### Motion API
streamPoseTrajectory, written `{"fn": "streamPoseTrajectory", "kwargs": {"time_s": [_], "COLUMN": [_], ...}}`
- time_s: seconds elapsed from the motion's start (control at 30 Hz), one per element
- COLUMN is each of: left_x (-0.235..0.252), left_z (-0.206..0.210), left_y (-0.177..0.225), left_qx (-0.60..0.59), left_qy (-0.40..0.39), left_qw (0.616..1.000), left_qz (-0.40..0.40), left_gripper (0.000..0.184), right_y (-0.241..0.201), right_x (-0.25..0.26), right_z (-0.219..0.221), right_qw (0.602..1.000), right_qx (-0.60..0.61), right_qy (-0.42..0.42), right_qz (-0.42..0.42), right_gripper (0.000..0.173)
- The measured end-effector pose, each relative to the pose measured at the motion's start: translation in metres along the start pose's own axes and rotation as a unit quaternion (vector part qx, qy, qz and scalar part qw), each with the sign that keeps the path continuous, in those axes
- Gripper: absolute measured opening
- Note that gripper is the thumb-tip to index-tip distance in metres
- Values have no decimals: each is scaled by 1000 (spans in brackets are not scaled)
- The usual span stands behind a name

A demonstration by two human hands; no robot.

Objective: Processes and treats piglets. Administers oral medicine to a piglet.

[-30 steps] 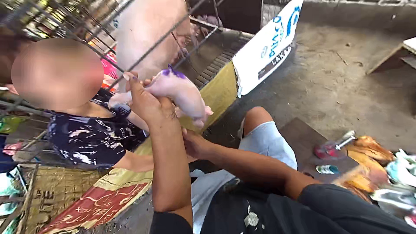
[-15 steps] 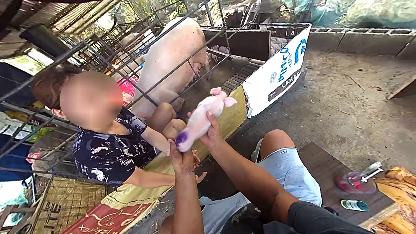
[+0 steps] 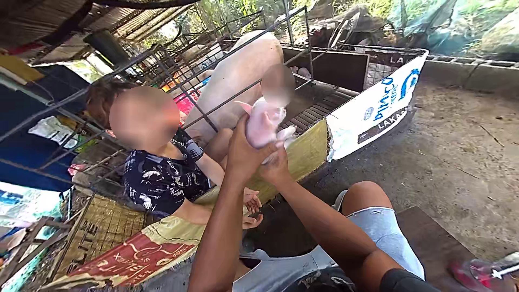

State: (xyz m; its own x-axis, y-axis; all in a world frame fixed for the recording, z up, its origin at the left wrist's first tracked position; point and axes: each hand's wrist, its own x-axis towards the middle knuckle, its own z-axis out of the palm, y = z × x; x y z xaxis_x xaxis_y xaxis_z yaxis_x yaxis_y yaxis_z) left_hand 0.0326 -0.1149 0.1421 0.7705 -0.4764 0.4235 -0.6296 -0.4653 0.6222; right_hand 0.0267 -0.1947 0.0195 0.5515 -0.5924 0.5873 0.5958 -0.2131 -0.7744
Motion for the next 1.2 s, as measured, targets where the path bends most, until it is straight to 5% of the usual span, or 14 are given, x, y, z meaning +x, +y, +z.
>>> {"fn": "streamPoseTrajectory", "kwargs": {"time_s": [0.2, 0.33, 0.67, 0.77, 0.83, 0.97, 1.07, 1.13, 1.2], "left_x": [-11, -25, -54, -68, -77, -81, -73, -84, -85], "left_z": [-16, -21, -14, -16, -8, -2, 25, 16, 13], "left_y": [-1, -19, -72, -71, -77, -80, -39, -77, -81], "left_qx": [-34, -108, -309, -248, -183, -234, -236, -358, -412], "left_qy": [62, 113, 194, 242, 252, 163, 113, -75, -174], "left_qw": [995, 983, 931, 933, 939, 954, 931, 917, 887], "left_qz": [66, 99, 15, -94, -147, -96, -256, -159, -115], "left_gripper": [92, 70, 64, 62, 43, 20, 30, 48, 54], "right_y": [2, -1, 3, -11, -16, -43, -88, -116, -134], "right_x": [-9, -13, -43, -49, -56, -74, -82, -84, -92], "right_z": [9, 10, 8, 11, -2, -79, -184, -275, -375], "right_qw": [971, 956, 923, 916, 901, 912, 929, 941, 917], "right_qx": [-163, -209, -313, -306, -305, -269, -262, -294, -397], "right_qy": [-12, -49, -159, -253, -309, -308, -249, -161, -12], "right_qz": [-177, -201, -155, -56, 2, -34, -77, -48, -13], "right_gripper": [71, 67, 74, 82, 89, 62, 32, 27, 27]}}
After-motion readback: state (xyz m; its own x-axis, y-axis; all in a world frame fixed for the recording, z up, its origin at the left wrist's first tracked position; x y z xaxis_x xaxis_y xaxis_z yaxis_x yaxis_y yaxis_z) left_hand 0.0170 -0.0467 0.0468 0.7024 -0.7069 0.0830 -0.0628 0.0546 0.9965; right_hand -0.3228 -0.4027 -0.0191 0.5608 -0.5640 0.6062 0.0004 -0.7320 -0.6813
